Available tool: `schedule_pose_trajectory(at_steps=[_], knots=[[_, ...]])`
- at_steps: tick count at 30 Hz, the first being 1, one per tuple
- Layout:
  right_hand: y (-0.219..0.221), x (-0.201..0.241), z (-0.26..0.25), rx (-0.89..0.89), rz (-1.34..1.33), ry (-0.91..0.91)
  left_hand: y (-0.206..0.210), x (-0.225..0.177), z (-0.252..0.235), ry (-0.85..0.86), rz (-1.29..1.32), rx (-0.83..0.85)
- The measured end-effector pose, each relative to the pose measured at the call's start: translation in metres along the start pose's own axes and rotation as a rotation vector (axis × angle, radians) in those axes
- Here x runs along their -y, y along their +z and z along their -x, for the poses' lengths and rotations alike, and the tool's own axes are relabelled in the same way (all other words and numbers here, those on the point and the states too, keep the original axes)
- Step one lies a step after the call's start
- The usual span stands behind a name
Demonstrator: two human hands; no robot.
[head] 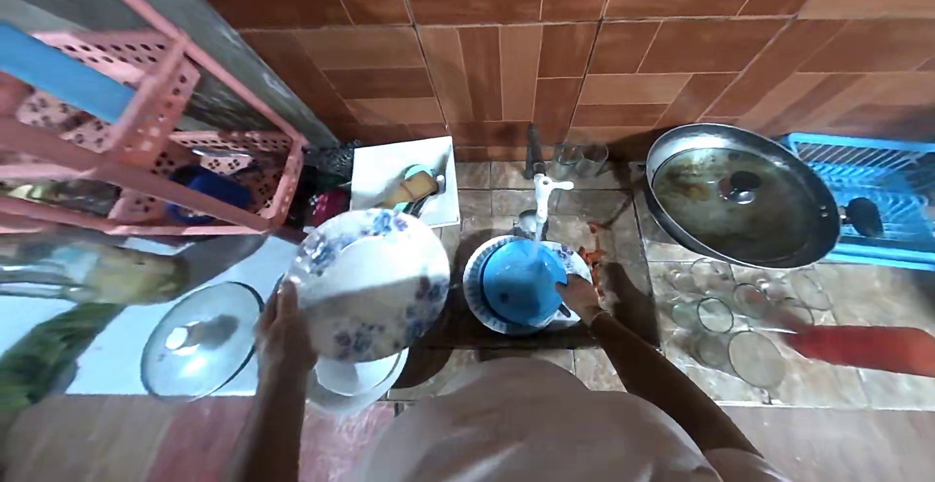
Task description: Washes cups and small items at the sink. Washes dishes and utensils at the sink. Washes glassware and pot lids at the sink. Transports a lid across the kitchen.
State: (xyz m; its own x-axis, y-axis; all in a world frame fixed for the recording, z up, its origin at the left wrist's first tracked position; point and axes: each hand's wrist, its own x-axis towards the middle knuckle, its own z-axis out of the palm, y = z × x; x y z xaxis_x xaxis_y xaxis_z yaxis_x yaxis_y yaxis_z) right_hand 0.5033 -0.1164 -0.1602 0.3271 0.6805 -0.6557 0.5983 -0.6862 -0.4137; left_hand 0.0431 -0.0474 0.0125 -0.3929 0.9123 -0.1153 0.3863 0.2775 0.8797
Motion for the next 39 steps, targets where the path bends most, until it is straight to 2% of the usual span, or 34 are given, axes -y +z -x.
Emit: schedule_pose_trajectory(at_steps=[4, 7, 10, 12, 13, 15, 18, 21, 24, 27, 30, 32, 34, 36, 39], knots=[[-0.027, 0.024, 0.020, -0.105, -0.019, -0.071, -0.038, 0.040, 0.022, -0.092, -0.034, -0.095], [-0.059, 0.039, 0.044, -0.251, 0.168, -0.224, -0.049, 0.084, 0.026, -0.165, 0.029, -0.120], [-0.081, 0.037, 0.062, -0.473, 0.381, -0.373, -0.049, 0.116, 0.023, -0.224, 0.101, -0.136], [-0.091, 0.028, 0.068, -0.634, 0.439, -0.443, -0.050, 0.129, 0.019, -0.221, 0.015, -0.119], [-0.096, 0.024, 0.070, -0.681, 0.454, -0.452, -0.052, 0.132, 0.016, -0.204, -0.110, -0.101], [-0.105, 0.013, 0.072, -0.704, 0.420, -0.415, -0.059, 0.125, 0.010, -0.193, -0.418, -0.018], [-0.114, -0.008, 0.070, -0.607, 0.193, -0.235, -0.067, 0.102, 0.003, -0.165, -0.769, 0.147], [-0.109, -0.036, 0.066, -0.565, -0.070, -0.104, -0.058, 0.063, 0.001, 0.044, -0.887, 0.175], [-0.093, -0.057, 0.062, -0.525, -0.320, 0.024, -0.011, 0.011, 0.004, 0.276, -0.780, 0.262], [-0.075, -0.073, 0.056, -0.559, -0.516, 0.080, 0.078, -0.013, 0.013, 0.426, -0.736, 0.553], [-0.066, -0.076, 0.061, -0.595, -0.623, 0.043, 0.177, -0.014, 0.024, 0.347, -0.960, 0.907], [-0.065, -0.077, 0.066, -0.598, -0.686, 0.052, 0.227, 0.005, 0.023, 0.239, -1.052, 1.017], [-0.066, -0.080, 0.072, -0.606, -0.755, 0.062, 0.257, 0.027, 0.017, 0.116, -1.028, 1.058], [-0.069, -0.086, 0.080, -0.611, -0.789, 0.066, 0.274, 0.051, 0.013, 0.012, -0.896, 1.016], [-0.068, -0.095, 0.087, -0.652, -0.873, 0.065, 0.283, 0.063, 0.010, 0.020, -0.816, 0.972]])
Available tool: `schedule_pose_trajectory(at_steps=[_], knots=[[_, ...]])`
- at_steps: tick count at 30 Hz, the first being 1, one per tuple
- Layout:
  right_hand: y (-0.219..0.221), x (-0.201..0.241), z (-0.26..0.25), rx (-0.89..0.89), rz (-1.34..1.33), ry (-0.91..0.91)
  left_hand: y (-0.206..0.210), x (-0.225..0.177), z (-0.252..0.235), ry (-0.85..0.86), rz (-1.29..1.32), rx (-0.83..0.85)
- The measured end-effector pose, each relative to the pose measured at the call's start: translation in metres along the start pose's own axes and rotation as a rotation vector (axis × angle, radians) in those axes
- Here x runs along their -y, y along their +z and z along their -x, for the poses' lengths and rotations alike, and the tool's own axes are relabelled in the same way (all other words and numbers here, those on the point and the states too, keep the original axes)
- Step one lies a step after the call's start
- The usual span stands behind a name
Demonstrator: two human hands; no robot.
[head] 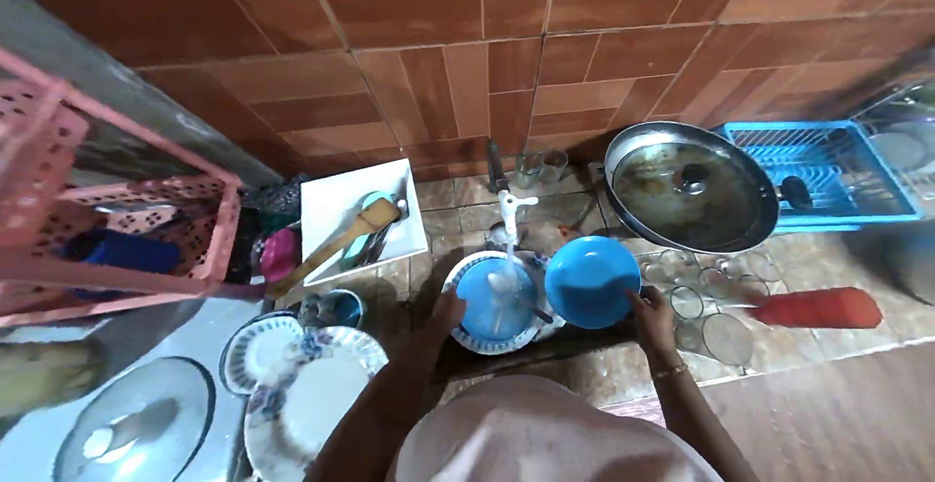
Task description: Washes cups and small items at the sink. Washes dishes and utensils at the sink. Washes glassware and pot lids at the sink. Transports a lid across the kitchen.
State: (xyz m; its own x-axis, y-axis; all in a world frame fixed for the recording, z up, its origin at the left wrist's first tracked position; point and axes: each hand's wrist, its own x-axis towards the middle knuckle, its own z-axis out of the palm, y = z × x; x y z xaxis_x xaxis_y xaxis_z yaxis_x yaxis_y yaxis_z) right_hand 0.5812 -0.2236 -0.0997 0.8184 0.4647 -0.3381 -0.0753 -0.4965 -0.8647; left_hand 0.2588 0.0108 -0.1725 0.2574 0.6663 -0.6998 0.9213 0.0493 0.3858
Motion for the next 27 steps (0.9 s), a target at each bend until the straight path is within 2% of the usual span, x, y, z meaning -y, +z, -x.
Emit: schedule_pose_trajectory(at_steps=[2, 5, 10, 13, 16, 18, 19, 22, 27], knots=[[-0.003, -0.003, 0.001, -0.016, 0.019, -0.026, -0.003, -0.002, 0.001, 0.037, -0.023, -0.015], [-0.006, 0.000, -0.002, 0.001, 0.236, -0.119, -0.016, -0.020, 0.017, 0.099, -0.105, -0.052], [0.009, 0.023, -0.005, 0.030, 0.561, -0.385, -0.049, -0.072, 0.066, 0.218, -0.445, -0.071], [0.024, 0.034, -0.007, 0.014, 0.642, -0.628, -0.062, -0.079, 0.087, 0.360, -0.621, -0.243], [0.038, 0.042, -0.007, -0.027, 0.718, -0.744, -0.071, -0.070, 0.100, 0.469, -0.645, -0.466], [0.046, 0.044, -0.007, -0.001, 0.678, -0.721, -0.073, -0.063, 0.105, 0.480, -0.584, -0.606], [0.050, 0.044, -0.007, 0.025, 0.631, -0.665, -0.076, -0.063, 0.109, 0.424, -0.539, -0.599], [0.068, 0.038, -0.009, 0.135, 0.431, -0.411, -0.086, -0.064, 0.112, 0.177, -0.300, -0.356], [0.113, -0.003, -0.008, 0.329, -0.016, -0.165, -0.056, -0.026, 0.080, 0.167, 0.116, -0.259]])
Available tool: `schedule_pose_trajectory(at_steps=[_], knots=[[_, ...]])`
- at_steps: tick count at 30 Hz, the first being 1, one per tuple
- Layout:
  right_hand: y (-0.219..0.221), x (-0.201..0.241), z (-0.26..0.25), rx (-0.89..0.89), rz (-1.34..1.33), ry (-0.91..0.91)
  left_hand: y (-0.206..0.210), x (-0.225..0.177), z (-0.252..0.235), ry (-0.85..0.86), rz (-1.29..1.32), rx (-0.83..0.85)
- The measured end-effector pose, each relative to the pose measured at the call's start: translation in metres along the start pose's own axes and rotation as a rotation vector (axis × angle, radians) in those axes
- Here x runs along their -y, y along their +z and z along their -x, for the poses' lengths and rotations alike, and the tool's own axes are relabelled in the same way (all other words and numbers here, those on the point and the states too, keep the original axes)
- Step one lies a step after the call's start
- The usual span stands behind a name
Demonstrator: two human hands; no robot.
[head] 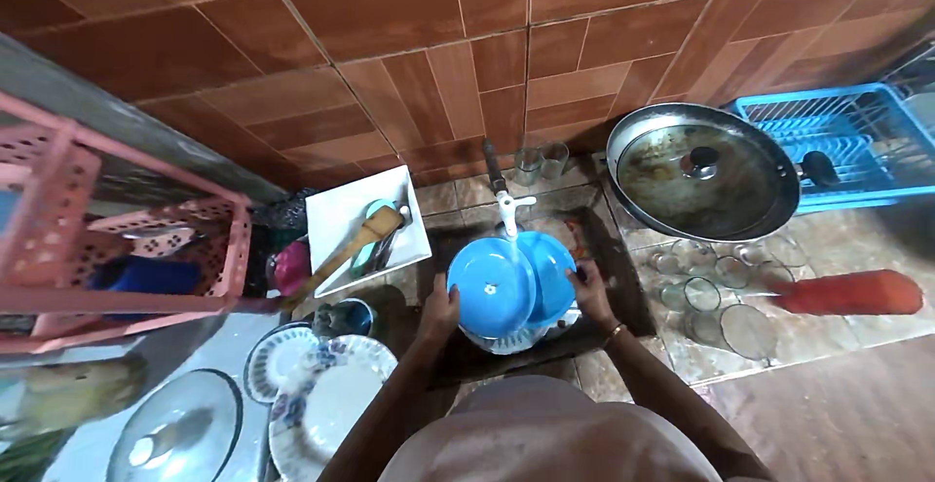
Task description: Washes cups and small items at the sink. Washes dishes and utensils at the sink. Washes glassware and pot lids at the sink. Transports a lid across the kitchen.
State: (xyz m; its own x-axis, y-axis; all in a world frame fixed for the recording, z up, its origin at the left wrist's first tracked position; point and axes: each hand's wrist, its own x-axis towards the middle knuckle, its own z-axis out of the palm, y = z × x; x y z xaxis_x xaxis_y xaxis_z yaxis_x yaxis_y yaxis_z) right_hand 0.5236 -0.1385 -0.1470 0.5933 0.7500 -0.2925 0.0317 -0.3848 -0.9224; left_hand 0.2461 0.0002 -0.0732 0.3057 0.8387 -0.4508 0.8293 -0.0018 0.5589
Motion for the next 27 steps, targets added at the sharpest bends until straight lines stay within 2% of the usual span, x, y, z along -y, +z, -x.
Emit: schedule_pose_trajectory(at_steps=[3, 5, 9, 12, 14, 17, 21, 24, 27], knots=[[0.027, -0.015, 0.009, 0.039, -0.164, 0.152, 0.018, 0.012, 0.006, -0.017, 0.122, 0.031], [0.044, -0.023, 0.013, 0.058, -0.266, 0.233, 0.026, 0.015, 0.012, 0.001, 0.116, 0.031], [0.067, -0.028, 0.018, 0.076, -0.483, 0.298, 0.030, 0.020, 0.019, 0.056, 0.071, -0.088], [0.075, -0.016, 0.021, 0.148, -0.517, 0.313, 0.035, 0.041, 0.013, 0.019, 0.465, -0.091], [0.076, -0.006, 0.019, 0.243, -0.464, 0.325, 0.029, 0.047, 0.016, -0.025, 0.579, -0.063], [0.065, 0.014, 0.009, 0.441, -0.239, 0.246, 0.001, 0.031, 0.032, -0.095, 0.412, -0.058], [0.036, 0.010, -0.023, 0.559, 0.653, -0.042, -0.041, 0.015, 0.065, 0.025, 0.037, -0.210], [0.013, -0.019, -0.024, 0.584, 1.012, 0.025, -0.069, 0.025, 0.086, 0.118, -0.045, -0.370], [0.002, -0.044, -0.009, 0.656, 1.123, 0.089, -0.097, 0.062, 0.106, 0.044, 0.094, -0.537]])
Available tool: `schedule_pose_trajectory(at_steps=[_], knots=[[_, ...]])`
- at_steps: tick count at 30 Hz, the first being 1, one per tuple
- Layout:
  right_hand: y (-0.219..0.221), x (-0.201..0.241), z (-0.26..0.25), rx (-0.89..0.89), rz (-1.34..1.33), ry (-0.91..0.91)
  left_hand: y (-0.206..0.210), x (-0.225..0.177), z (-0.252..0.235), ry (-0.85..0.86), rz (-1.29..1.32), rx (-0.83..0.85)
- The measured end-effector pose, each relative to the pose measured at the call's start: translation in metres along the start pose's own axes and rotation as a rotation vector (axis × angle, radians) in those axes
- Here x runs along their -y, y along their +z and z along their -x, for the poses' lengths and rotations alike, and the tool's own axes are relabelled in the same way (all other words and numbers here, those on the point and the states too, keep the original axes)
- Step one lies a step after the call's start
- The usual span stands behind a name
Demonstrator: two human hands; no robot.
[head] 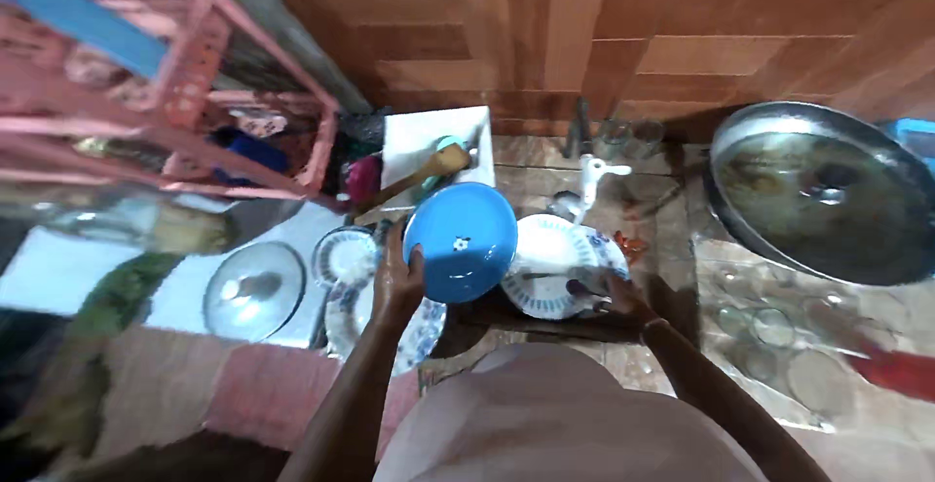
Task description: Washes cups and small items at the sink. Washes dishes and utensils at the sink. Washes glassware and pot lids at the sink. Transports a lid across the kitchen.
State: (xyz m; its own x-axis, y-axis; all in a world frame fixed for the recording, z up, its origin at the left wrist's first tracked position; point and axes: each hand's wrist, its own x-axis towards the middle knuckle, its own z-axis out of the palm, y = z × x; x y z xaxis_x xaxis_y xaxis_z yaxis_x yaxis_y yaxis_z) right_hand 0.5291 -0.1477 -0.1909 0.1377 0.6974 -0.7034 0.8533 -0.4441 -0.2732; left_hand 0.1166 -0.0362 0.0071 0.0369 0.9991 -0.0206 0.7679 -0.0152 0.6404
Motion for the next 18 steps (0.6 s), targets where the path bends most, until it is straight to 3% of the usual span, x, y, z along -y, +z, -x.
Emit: schedule_pose_trajectory(at_steps=[5, 8, 12, 18], knots=[[0.013, -0.017, 0.000, 0.091, 0.016, -0.095, -0.055, 0.072, 0.020, -0.247, 0.200, -0.188], [0.001, -0.007, 0.004, 0.069, -0.167, -0.064, -0.069, 0.114, 0.043, -0.354, 0.293, -0.240], [-0.006, 0.035, 0.012, -0.014, -0.513, -0.010, -0.061, 0.149, 0.076, -0.475, 0.409, -0.269], [0.015, 0.114, -0.009, 0.054, -0.593, 0.000, -0.032, 0.165, 0.099, -0.531, 0.424, -0.306]])
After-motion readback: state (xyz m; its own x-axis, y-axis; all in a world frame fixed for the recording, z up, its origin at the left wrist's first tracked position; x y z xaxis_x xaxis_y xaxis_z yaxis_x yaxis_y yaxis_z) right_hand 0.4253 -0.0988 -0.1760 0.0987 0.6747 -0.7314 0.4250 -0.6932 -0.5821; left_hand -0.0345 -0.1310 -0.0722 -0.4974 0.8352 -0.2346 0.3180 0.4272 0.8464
